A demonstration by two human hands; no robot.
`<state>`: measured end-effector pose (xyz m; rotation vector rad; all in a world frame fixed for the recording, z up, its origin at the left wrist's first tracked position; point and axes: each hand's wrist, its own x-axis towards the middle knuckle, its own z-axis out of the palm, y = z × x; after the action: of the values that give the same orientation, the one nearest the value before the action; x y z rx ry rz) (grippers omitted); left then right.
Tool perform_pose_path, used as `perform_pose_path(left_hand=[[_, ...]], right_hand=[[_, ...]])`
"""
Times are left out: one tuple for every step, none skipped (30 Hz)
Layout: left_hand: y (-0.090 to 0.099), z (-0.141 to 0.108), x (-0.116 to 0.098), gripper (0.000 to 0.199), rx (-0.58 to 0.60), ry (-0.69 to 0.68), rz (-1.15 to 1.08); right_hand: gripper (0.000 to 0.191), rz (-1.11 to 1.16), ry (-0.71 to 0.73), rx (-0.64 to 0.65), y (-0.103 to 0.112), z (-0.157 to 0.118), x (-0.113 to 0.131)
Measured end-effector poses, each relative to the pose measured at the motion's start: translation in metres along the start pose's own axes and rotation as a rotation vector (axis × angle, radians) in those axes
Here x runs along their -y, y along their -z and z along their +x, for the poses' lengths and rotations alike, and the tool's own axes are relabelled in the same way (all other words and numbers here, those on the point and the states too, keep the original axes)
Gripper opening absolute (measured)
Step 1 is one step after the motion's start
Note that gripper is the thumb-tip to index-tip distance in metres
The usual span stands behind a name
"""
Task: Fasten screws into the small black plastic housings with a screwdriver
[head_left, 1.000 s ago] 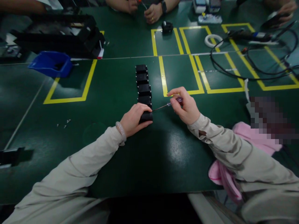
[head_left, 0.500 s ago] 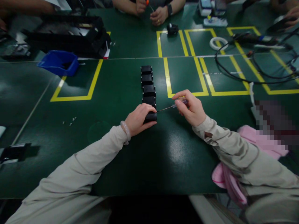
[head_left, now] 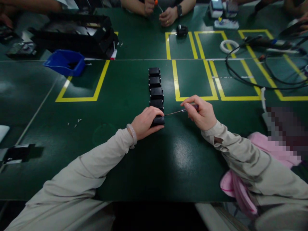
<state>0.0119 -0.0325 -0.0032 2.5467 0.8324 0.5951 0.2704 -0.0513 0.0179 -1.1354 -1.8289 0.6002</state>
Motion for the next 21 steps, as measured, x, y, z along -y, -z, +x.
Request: perform_pose_path(left_hand=[[0.0,-0.0002,0.0,0.033,-0.002,-0.001,0.0],[0.0,-0.0003,0.0,0.033,-0.006,-0.003,0.002],[0.0001,-0.0004,0.0,0.033,-0.01,-0.006,0.005],[0.0002,-0.0005,-0.0001,0.033,-0.015,-0.009,0.008],[0.0004,-0.0006,-0.0002,0.033,-0.019,-0.011,0.011],[0.0005,-0.0007,-0.0002,0.032,-0.02,-0.014,0.015],[0.0006,-0.0008,-0.0002,0.032,-0.02,-0.018,0.017],[0.0007,-0.0009,-0.0002,0.032,-0.02,-0.022,0.019],[0.0007,-0.0009,-0.0001,0.032,-0.02,-0.024,0.02],[0.0006,-0.001,0.0001,0.032,-0.022,-0.026,0.021],[0.0005,-0.0011,0.0003,0.032,-0.022,-0.026,0.022],[0.0004,-0.0012,0.0005,0.032,-0.021,-0.025,0.022],[0.0003,-0.0013,0.0006,0.032,-0.019,-0.021,0.021],[0.0002,-0.0014,0.0007,0.033,-0.016,-0.016,0.019],[0.0001,-0.0015,0.0007,0.033,-0.011,-0.01,0.016],[0.0001,-0.0015,0.0007,0.033,-0.006,-0.005,0.011],[0.0001,-0.0016,0.0007,0.033,-0.005,-0.001,0.007],[0.0001,-0.0016,0.0006,0.033,-0.004,0.001,0.004],[0.0001,-0.0017,0.0006,0.033,-0.006,0.002,0.003],[0.0001,-0.0017,0.0006,0.033,-0.009,0.003,0.004],[0.0001,-0.0018,0.0005,0.033,-0.011,0.003,0.005]], right_hand=[[0.015,0.0,0.001,-0.001,-0.0001,0.0,-0.0004],[0.014,0.009,0.003,-0.004,-0.0005,-0.0003,-0.0009],[0.014,0.023,0.003,-0.008,-0.001,-0.0007,-0.0017],[0.015,0.039,0.002,-0.01,-0.0015,-0.0013,-0.0025],[0.016,0.053,0.0,-0.008,-0.0019,-0.0018,-0.0031],[0.016,0.065,-0.003,-0.001,-0.0021,-0.0021,-0.0037],[0.015,0.076,-0.004,0.009,-0.0021,-0.0023,-0.004],[0.014,0.08,-0.006,0.016,-0.002,-0.0022,-0.0041],[0.014,0.078,-0.006,0.018,-0.0017,-0.002,-0.0041],[0.015,0.07,-0.004,0.015,-0.0013,-0.0016,-0.0041],[0.016,0.057,-0.002,0.013,-0.0011,-0.0013,-0.0041],[0.016,0.044,-0.001,0.01,-0.0009,-0.0011,-0.0043],[0.016,0.037,0.001,0.008,-0.001,-0.0012,-0.0046],[0.014,0.038,0.0,0.007,-0.0011,-0.0014,-0.005],[0.013,0.046,-0.004,0.006,-0.0014,-0.0018,-0.0056],[0.013,0.059,-0.008,0.001,-0.0018,-0.0024,-0.0061],[0.013,0.074,-0.015,-0.002,-0.0021,-0.003,-0.0066],[0.013,0.089,-0.024,-0.001,-0.0024,-0.0034,-0.007],[0.013,0.105,-0.036,0.006,-0.0026,-0.0037,-0.0072],[0.013,0.119,-0.046,0.013,-0.0026,-0.0038,-0.0073],[0.013,0.127,-0.052,0.018,-0.0025,-0.0037,-0.0073]])
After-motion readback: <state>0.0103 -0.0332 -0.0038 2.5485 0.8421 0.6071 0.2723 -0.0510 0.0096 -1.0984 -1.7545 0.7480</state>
